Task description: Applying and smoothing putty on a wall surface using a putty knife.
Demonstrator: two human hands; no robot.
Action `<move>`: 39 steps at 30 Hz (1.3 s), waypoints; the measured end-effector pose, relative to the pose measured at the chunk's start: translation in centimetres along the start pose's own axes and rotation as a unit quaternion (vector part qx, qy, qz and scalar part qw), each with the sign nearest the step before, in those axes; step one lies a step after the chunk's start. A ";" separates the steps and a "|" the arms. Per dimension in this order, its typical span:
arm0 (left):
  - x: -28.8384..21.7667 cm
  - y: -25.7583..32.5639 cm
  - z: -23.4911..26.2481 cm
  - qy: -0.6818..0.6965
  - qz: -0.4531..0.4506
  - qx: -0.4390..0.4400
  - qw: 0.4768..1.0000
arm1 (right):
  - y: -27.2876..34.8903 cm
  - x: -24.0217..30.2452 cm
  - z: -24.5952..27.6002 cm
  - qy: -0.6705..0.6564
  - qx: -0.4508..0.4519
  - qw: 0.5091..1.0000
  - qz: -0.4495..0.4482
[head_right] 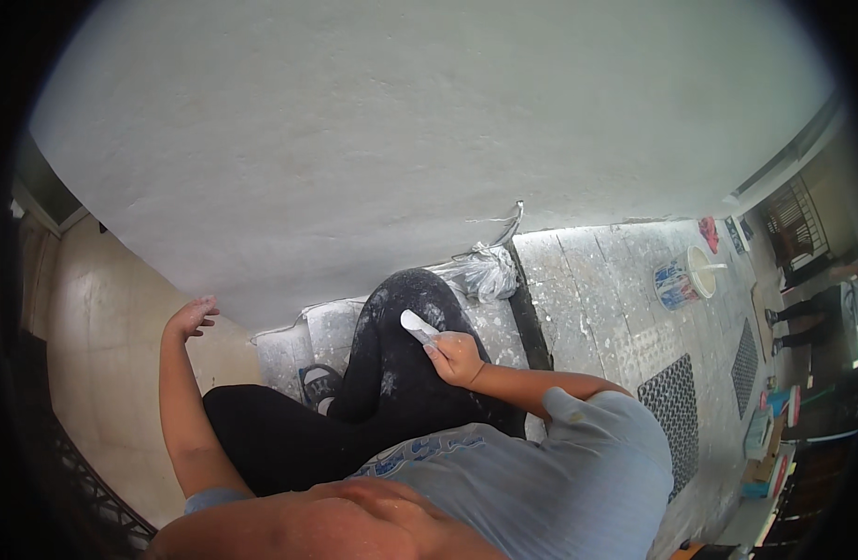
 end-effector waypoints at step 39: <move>0.9 -1.7 -1.9 0.039 -0.013 0.052 0.998 | 0.7 -1.6 0.1 -0.024 -0.022 0.999 -0.007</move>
Point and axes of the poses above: each hand's wrist, its own y-axis away from the middle knuckle, its own z-axis out of the back of the hand, x = y × z, the point moved 10 cm from there along -y, towards the middle knuckle, and after that the axes turned 8 degrees about x, right-handed, at the moved point
